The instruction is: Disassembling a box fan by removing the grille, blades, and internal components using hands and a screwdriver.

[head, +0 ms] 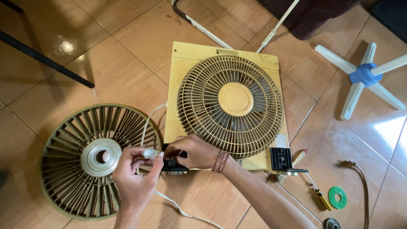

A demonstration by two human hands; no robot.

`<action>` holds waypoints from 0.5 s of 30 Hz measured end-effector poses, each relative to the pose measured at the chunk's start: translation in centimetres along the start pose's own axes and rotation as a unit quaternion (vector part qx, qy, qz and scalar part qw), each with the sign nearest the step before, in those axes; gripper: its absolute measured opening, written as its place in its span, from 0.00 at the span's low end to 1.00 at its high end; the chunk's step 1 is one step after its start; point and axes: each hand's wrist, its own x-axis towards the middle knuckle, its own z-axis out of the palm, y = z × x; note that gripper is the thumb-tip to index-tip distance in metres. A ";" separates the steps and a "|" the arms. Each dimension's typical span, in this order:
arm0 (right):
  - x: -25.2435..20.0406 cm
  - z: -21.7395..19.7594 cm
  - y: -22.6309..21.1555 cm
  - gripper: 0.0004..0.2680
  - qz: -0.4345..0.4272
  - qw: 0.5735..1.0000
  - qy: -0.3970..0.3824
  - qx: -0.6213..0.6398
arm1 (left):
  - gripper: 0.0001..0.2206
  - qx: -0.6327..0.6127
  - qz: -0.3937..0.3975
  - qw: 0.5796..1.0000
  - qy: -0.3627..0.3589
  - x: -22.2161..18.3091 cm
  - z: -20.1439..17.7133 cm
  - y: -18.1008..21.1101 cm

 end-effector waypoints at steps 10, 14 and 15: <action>-2.3 -0.2 -0.7 0.09 0.006 0.982 0.139 0.131 | 0.13 0.081 0.050 0.995 -0.033 -0.6 0.5 0.3; -6.1 -2.0 -1.8 0.06 0.041 0.959 0.256 0.115 | 0.14 0.119 0.100 0.986 -0.056 -1.2 1.3 0.1; -7.4 -2.5 -2.1 0.06 0.051 0.947 0.292 0.125 | 0.14 0.116 0.095 0.987 -0.062 -1.4 1.5 -0.2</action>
